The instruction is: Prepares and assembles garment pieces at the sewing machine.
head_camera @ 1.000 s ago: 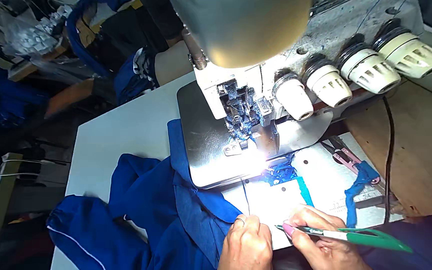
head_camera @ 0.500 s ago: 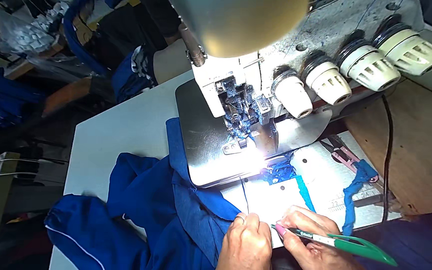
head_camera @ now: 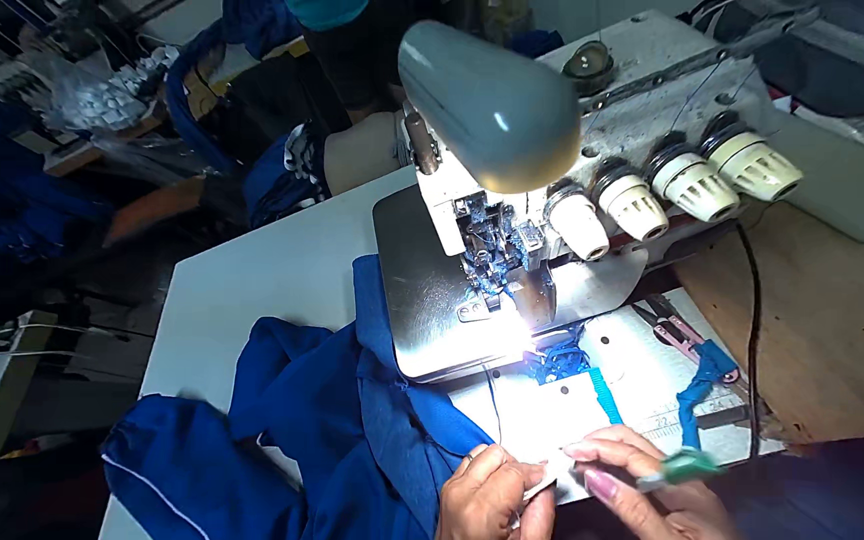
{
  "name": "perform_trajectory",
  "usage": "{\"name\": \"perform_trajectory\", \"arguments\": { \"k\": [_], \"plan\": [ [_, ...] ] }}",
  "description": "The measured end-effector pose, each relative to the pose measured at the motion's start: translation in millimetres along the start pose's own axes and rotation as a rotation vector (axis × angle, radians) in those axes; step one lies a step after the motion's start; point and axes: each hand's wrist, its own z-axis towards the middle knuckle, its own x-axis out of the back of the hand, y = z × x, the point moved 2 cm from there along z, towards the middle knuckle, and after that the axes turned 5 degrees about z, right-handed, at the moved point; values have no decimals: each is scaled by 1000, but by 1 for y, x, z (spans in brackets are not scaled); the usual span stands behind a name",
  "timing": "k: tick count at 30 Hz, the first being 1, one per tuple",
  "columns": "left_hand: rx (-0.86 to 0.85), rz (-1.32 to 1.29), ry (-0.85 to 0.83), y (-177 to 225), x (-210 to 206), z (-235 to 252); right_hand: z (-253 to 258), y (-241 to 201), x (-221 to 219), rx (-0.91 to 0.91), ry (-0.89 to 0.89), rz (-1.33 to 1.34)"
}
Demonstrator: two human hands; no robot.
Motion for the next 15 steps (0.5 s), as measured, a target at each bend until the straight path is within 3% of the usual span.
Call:
{"name": "perform_trajectory", "arguments": {
  "k": [4, 8, 15],
  "plan": [
    [40, -151, -21, 0, 0, -4, -1, -1, -7, 15, -9, 17],
    [26, -227, -74, 1, 3, -7, -1, -1, -11, 194, 9, -117],
    [50, -645, -650, -2, 52, 26, 20, -38, -9, 678, -136, -220]
  ]
}}
